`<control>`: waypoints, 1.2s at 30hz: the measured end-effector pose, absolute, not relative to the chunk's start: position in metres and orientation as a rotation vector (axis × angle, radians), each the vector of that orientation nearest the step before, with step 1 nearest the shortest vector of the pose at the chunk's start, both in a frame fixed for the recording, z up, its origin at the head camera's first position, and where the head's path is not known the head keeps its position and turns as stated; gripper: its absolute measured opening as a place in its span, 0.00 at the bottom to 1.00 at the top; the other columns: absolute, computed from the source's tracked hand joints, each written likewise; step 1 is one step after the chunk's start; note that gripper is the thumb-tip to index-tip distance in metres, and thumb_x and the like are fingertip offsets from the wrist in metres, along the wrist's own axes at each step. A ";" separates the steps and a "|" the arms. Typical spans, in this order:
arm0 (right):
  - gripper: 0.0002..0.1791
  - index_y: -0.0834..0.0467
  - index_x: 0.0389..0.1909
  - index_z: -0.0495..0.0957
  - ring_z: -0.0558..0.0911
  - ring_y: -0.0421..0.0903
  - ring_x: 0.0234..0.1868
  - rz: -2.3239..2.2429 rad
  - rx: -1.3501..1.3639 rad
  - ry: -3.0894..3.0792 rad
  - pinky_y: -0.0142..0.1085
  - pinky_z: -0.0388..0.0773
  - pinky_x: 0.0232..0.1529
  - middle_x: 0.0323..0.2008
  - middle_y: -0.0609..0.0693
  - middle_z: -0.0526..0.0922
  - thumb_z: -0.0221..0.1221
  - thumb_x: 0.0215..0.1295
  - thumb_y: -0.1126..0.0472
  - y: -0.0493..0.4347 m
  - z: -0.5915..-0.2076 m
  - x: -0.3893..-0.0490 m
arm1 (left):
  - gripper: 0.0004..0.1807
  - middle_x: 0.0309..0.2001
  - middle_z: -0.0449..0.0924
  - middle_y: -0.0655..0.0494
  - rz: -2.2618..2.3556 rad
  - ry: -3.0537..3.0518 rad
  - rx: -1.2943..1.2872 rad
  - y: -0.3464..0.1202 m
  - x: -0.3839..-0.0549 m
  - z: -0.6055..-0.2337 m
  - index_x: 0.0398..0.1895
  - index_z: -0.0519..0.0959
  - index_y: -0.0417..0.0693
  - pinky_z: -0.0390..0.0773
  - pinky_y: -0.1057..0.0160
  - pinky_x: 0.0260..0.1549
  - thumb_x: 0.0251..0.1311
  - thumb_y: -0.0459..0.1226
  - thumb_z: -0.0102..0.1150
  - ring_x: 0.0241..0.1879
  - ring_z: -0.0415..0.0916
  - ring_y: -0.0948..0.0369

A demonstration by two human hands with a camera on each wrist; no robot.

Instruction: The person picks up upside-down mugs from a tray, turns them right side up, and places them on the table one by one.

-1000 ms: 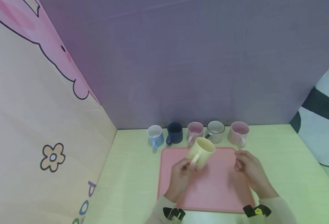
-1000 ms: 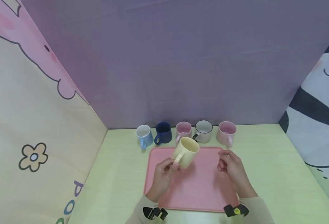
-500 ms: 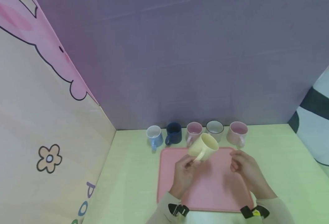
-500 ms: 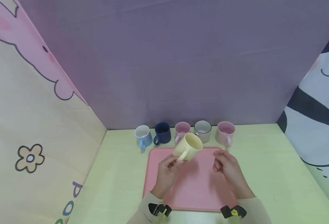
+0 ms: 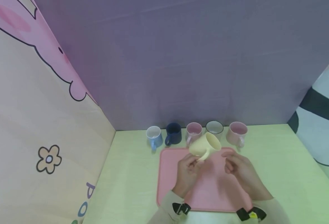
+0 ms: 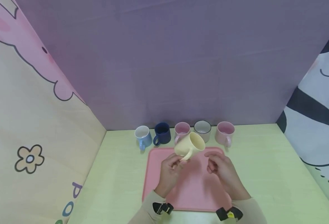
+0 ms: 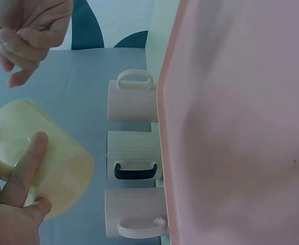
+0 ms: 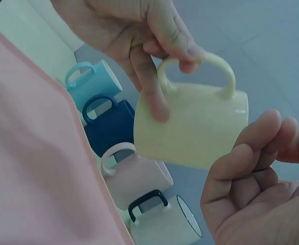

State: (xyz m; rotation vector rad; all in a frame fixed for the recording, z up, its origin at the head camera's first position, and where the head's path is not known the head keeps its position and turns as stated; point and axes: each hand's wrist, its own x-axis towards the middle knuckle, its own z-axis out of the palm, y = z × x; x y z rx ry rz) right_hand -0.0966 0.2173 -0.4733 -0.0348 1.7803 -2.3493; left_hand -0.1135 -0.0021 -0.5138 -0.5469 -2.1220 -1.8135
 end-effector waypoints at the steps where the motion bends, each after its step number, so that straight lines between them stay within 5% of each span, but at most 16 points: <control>1: 0.12 0.50 0.44 0.81 0.71 0.36 0.24 -2.359 -0.046 1.762 0.30 0.76 0.30 0.20 0.40 0.70 0.49 0.81 0.59 0.216 -0.473 -0.097 | 0.03 0.27 0.81 0.49 -1.805 -2.119 -0.558 -0.001 -0.114 -0.514 0.37 0.88 0.42 0.80 0.71 0.27 0.61 0.32 0.69 0.29 0.72 0.71; 24: 0.14 0.50 0.42 0.85 0.72 0.36 0.23 -2.407 -0.043 1.696 0.28 0.75 0.29 0.21 0.40 0.70 0.49 0.81 0.60 0.201 -0.469 -0.098 | 0.07 0.30 0.84 0.53 -1.586 -2.118 -0.726 0.008 -0.117 -0.514 0.38 0.88 0.44 0.78 0.75 0.27 0.64 0.38 0.66 0.26 0.75 0.65; 36: 0.08 0.49 0.42 0.74 0.68 0.36 0.21 -2.365 0.007 1.667 0.28 0.71 0.27 0.18 0.39 0.68 0.48 0.82 0.56 0.197 -0.468 -0.096 | 0.10 0.32 0.83 0.54 -1.396 -2.148 -0.815 0.010 -0.114 -0.513 0.44 0.87 0.43 0.75 0.82 0.29 0.60 0.33 0.69 0.29 0.75 0.67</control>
